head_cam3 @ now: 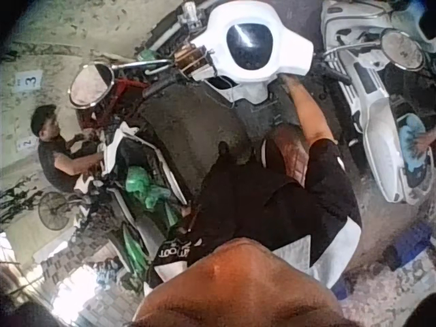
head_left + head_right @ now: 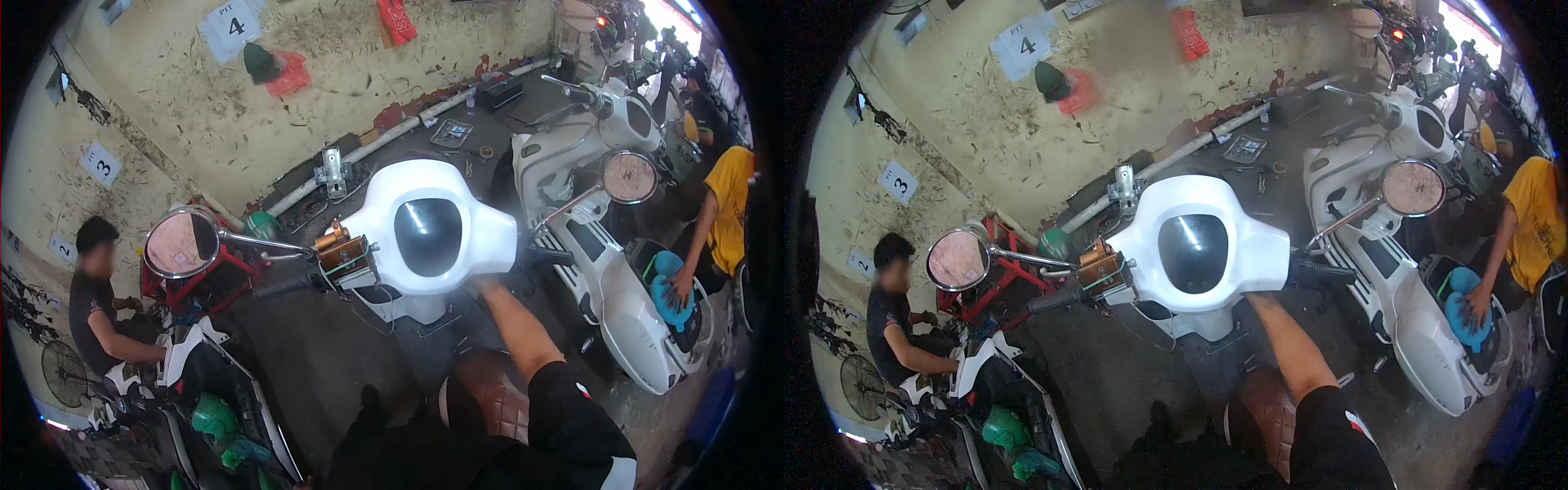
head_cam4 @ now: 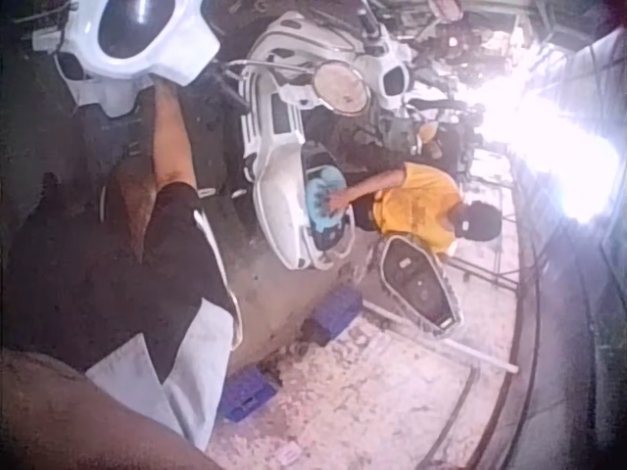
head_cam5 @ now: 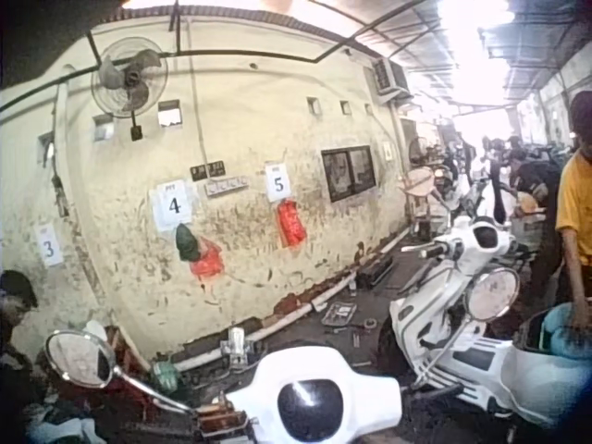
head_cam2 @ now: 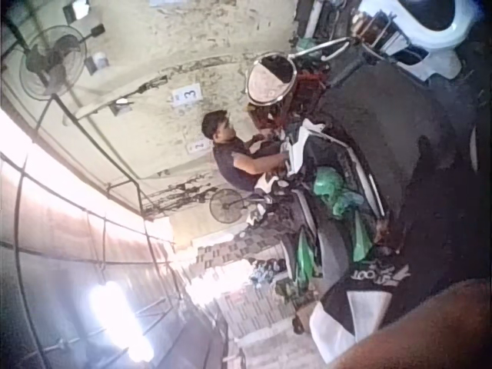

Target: The person unfastens bolts from a scooter body using a screwdriver, tests the scooter dashboard by hand, and then continues unscrewing bolts from the inner scooter panel using the screwdriver.

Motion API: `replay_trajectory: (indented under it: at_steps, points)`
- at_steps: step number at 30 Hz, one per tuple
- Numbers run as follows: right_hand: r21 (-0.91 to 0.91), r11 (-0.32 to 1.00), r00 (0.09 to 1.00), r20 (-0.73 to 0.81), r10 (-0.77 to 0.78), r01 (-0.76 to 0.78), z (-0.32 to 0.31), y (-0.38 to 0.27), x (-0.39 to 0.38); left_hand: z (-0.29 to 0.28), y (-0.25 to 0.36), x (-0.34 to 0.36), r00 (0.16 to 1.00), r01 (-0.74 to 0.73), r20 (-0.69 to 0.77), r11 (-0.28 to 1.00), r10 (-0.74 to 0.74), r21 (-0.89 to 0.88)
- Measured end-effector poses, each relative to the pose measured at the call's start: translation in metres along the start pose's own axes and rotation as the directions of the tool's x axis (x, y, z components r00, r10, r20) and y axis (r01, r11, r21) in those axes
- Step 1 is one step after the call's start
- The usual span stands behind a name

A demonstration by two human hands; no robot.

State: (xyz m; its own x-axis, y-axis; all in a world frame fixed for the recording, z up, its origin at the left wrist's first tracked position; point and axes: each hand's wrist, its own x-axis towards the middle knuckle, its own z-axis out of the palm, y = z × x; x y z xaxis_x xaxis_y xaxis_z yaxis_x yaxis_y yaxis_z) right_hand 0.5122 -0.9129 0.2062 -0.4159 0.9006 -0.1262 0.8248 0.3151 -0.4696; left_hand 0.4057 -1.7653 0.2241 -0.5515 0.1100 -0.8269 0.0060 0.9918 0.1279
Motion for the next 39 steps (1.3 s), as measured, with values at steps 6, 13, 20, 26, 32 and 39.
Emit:
replay_trajectory:
  at_steps: [6, 13, 20, 26, 32, 39]
  points:
    - [0.0, 1.0, 1.0, 0.006, -0.007, 0.007, 0.004, -0.005, -0.004, -0.006, 0.017, 0.011, 0.997, 0.059, 0.044, 0.998, -0.06, 0.012]
    - [0.003, 1.0, 1.0, 0.01, -0.008, 0.008, 0.006, -0.008, -0.007, -0.011, 0.025, 0.015, 0.99, 0.09, 0.101, 0.994, -0.097, 0.065]
    - [-0.001, 1.0, 1.0, 0.015, -0.014, 0.014, 0.005, -0.009, -0.009, -0.012, 0.024, 0.021, 0.979, 0.113, 0.157, 0.985, -0.133, 0.127]
    - [-0.005, 1.0, 1.0, 0.019, -0.015, 0.015, 0.005, -0.01, -0.012, -0.016, 0.02, 0.028, 0.959, 0.141, 0.215, 0.969, -0.184, 0.203]
    - [-0.006, 1.0, 1.0, 0.024, -0.019, 0.019, 0.005, -0.011, -0.013, -0.016, 0.009, 0.023, 0.986, -0.066, 0.161, 0.973, 0.03, 0.223]
    - [-0.008, 1.0, 0.999, 0.031, -0.028, 0.028, 0.004, -0.008, -0.019, -0.016, 0.014, 0.033, 0.971, 0.068, 0.21, 0.974, -0.114, 0.214]
